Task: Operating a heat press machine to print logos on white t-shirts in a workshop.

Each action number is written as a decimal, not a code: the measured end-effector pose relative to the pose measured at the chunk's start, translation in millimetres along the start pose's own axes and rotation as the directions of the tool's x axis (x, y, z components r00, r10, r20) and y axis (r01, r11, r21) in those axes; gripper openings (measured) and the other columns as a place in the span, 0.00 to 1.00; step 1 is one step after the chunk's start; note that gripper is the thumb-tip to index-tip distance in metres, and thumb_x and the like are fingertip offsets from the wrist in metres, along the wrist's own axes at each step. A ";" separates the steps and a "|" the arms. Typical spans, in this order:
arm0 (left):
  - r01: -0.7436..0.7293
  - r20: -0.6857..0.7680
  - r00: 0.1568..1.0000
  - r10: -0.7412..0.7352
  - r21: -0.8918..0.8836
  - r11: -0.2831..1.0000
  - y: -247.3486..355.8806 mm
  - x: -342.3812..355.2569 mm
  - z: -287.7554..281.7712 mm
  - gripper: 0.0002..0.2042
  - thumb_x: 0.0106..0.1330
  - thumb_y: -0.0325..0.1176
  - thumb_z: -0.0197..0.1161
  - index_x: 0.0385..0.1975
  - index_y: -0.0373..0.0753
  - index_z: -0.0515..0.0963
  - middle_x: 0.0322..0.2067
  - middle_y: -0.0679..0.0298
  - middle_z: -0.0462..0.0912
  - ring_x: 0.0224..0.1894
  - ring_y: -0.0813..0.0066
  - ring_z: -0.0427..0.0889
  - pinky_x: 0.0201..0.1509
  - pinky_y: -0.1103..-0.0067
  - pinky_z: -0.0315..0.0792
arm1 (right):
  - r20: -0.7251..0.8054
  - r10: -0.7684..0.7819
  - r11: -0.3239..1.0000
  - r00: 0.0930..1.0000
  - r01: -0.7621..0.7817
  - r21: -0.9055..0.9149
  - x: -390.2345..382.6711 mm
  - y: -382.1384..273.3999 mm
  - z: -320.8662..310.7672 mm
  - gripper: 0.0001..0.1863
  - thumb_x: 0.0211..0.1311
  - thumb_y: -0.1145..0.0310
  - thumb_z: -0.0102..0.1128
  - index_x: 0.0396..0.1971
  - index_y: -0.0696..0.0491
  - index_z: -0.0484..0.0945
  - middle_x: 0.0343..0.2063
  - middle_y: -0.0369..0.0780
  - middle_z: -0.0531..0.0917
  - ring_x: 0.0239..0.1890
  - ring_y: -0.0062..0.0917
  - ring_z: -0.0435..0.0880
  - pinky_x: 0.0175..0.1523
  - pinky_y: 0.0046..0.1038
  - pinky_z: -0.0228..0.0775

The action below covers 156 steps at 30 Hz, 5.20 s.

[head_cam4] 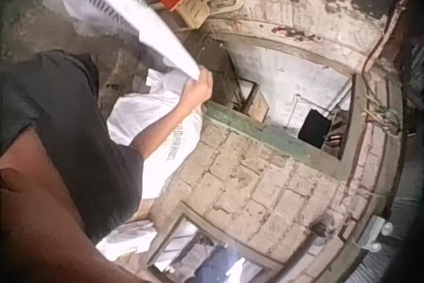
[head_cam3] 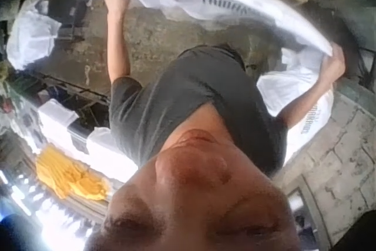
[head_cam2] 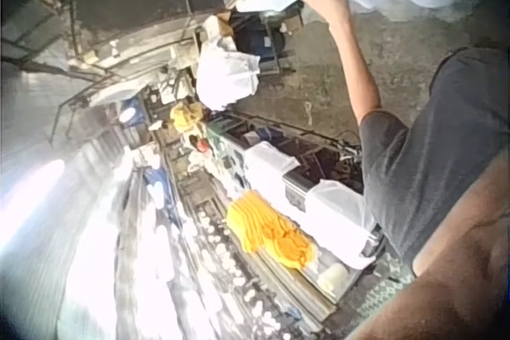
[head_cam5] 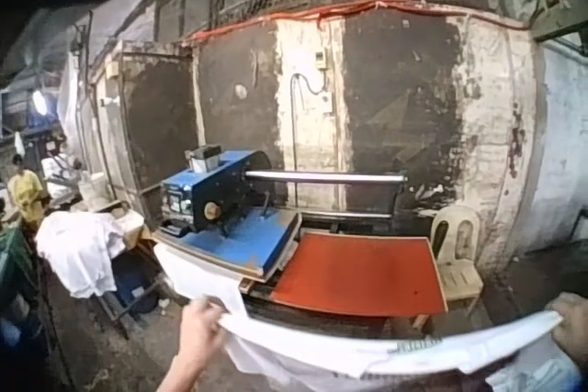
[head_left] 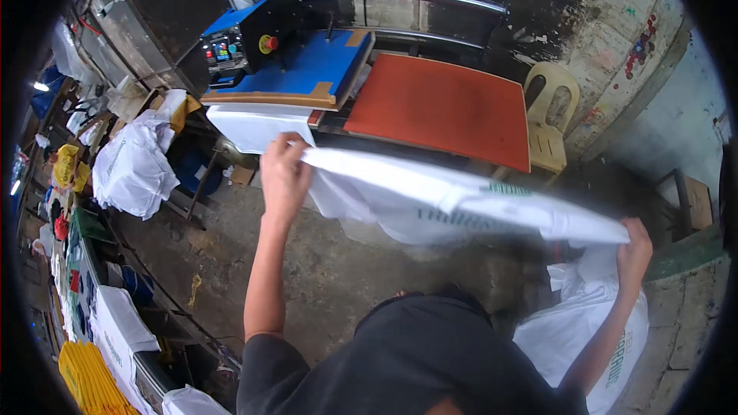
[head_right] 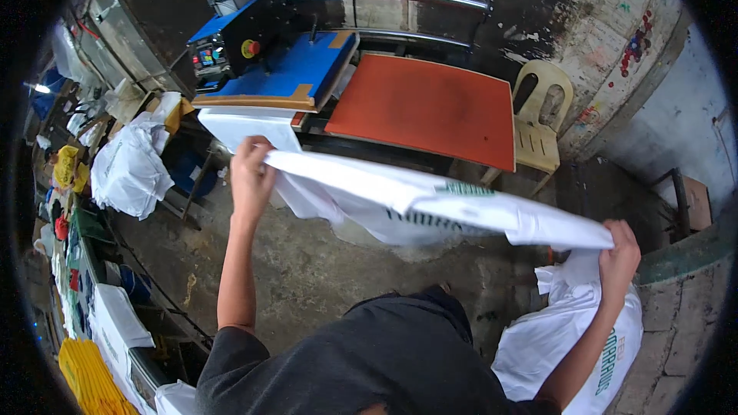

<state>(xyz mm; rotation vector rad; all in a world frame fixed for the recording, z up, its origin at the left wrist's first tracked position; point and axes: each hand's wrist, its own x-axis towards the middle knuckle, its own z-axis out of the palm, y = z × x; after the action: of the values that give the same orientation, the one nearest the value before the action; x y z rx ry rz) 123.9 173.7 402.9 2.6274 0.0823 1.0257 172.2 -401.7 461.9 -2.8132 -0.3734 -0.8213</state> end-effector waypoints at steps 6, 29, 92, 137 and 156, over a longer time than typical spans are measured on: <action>0.109 -0.378 0.902 -0.210 -0.270 0.957 -28.7 16.6 25.0 0.08 0.56 0.19 0.52 0.34 0.34 0.74 0.43 0.58 0.77 0.38 0.68 0.78 0.38 0.76 0.69 | -0.163 0.025 0.999 0.986 -0.032 -0.040 34.9 34.2 51.8 0.18 0.43 0.84 0.47 0.37 0.58 0.77 0.35 0.46 0.80 0.37 0.43 0.77 0.47 0.37 0.69; 0.032 0.051 0.996 -0.073 0.564 0.825 -125.5 363.5 412.0 0.23 0.59 0.33 0.57 0.55 0.37 0.65 0.59 0.54 0.64 0.58 0.60 0.67 0.58 0.64 0.64 | -0.187 0.228 0.958 0.955 -0.255 -0.131 380.4 113.3 430.9 0.20 0.61 0.62 0.56 0.50 0.57 0.70 0.46 0.50 0.75 0.50 0.45 0.74 0.51 0.45 0.66; 0.251 0.475 0.765 -0.436 0.403 0.880 -113.7 189.7 476.8 0.29 0.70 0.54 0.37 0.69 0.52 0.50 0.70 0.60 0.48 0.72 0.61 0.45 0.69 0.49 0.39 | 0.458 -0.030 0.996 0.888 0.065 -0.061 314.8 -18.7 568.2 0.26 0.71 0.54 0.36 0.68 0.39 0.55 0.69 0.32 0.54 0.71 0.37 0.50 0.69 0.50 0.43; 0.740 0.202 -0.588 -0.783 0.526 -0.419 -84.2 -330.1 197.7 0.23 0.60 0.44 0.52 0.52 0.41 0.74 0.54 0.52 0.75 0.55 0.50 0.74 0.55 0.64 0.69 | -0.315 -0.755 0.125 0.575 0.598 0.791 309.1 -438.2 420.2 0.21 0.56 0.76 0.52 0.53 0.59 0.71 0.63 0.51 0.62 0.64 0.44 0.62 0.64 0.42 0.53; 0.691 0.488 -0.632 -0.602 0.003 -0.723 95.8 -498.4 201.9 0.21 0.59 0.47 0.55 0.46 0.42 0.80 0.40 0.59 0.84 0.37 0.61 0.82 0.41 0.68 0.73 | -0.205 -0.890 0.309 0.406 0.870 0.383 267.9 -746.6 382.4 0.43 0.43 0.68 0.63 0.64 0.53 0.58 0.40 0.49 0.73 0.38 0.39 0.77 0.45 0.36 0.67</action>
<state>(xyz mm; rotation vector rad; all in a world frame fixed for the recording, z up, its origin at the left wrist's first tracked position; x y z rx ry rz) -116.1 -55.3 -30.9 0.7013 1.7106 -0.2197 365.5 452.7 372.1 -1.9842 -1.9769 -0.6545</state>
